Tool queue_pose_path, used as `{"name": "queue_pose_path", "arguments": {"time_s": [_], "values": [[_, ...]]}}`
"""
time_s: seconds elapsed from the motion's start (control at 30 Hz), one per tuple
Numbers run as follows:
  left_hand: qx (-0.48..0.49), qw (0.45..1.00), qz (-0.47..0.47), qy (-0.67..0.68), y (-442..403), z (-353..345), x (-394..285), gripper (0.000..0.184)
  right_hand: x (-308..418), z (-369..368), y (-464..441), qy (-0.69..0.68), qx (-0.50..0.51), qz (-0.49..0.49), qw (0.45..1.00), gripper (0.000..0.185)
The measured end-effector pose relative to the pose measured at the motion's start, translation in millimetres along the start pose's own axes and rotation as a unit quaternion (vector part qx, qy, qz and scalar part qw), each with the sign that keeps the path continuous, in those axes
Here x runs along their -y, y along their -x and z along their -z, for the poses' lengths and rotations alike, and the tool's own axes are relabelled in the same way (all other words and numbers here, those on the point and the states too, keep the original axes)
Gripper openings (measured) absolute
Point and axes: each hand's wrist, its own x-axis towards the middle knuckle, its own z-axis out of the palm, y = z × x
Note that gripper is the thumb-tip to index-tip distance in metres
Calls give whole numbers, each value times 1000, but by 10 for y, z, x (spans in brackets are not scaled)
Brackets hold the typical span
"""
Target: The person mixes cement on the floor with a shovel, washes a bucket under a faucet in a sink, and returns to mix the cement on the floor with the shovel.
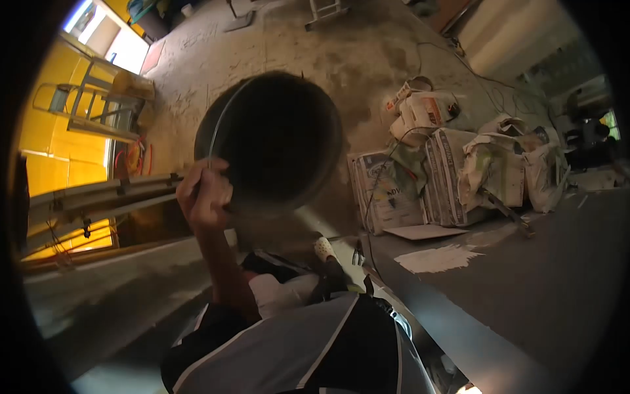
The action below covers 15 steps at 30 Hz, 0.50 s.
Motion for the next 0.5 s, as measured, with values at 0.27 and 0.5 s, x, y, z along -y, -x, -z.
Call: {"name": "queue_pose_path", "arguments": {"time_s": [0.27,0.5], "values": [[16,997,76,-3,-132,40,-56,21,1139,-2071,377,-85,294,45,951,46],[-1,993,114,-12,-439,-48,10,22,2029,-3569,521,-93,503,100,853,46]]}}
